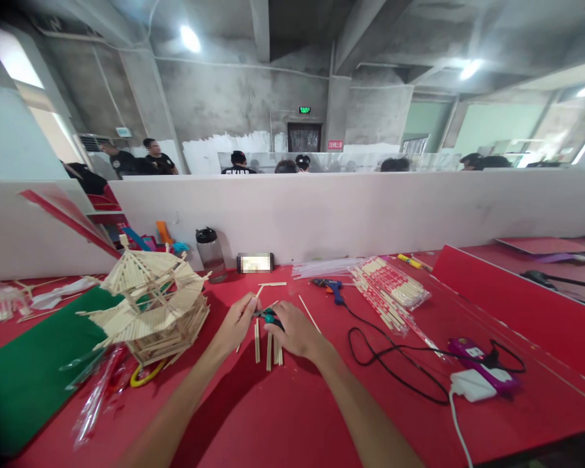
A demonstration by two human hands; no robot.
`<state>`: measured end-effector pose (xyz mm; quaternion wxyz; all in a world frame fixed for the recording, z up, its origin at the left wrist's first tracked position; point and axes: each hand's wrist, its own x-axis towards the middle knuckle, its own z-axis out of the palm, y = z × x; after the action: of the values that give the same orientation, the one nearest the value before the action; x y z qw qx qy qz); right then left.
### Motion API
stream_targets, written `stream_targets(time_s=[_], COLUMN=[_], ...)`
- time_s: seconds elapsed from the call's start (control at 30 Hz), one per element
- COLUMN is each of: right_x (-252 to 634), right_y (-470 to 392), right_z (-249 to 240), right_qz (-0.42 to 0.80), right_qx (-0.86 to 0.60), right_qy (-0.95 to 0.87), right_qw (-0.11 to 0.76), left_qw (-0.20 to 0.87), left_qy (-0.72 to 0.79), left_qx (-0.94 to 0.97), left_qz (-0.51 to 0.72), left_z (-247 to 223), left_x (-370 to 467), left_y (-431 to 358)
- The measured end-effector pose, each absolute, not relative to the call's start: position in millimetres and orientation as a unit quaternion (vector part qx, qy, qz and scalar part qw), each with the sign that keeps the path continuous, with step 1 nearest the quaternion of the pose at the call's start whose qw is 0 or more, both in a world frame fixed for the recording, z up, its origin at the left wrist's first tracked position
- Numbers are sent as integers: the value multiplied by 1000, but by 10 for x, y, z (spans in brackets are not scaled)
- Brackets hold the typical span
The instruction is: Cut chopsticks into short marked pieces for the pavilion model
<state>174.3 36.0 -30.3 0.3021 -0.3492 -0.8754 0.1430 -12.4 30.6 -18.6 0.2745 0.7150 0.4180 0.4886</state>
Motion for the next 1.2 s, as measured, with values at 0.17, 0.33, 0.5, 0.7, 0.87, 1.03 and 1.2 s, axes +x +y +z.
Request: stream_targets(time_s=[0.17,0.33,0.5,0.7,0.87,1.03,1.2], right_x=[1720,1681,1658,1641,1635,1631,1621], right_y=[363,416,435,415,409,409,408], right_z=[-304,-325,-360,-347,-342,-350,-353], right_qz=[104,97,99,94,95,90,87], right_qx=[-357,-348,-359,-369,-381,-384,-391], right_qy=[-884,-895,-894,-894,-892,-893,-891], right_qw=[284,261,247,235,225,219,212], left_qw=[207,195,195,204,216,219,231], left_qy=[444,470,487,499,495,496,492], left_qx=[721,700,692,674,674,667,663], left_qz=[490,501,496,505,504,512,515], left_z=[-150,-183,-246,-308,-337,-350,-341], left_x=[-91,-103,-110,-123,-134,-138,-145], left_y=[267,276,311,372,400,417,414])
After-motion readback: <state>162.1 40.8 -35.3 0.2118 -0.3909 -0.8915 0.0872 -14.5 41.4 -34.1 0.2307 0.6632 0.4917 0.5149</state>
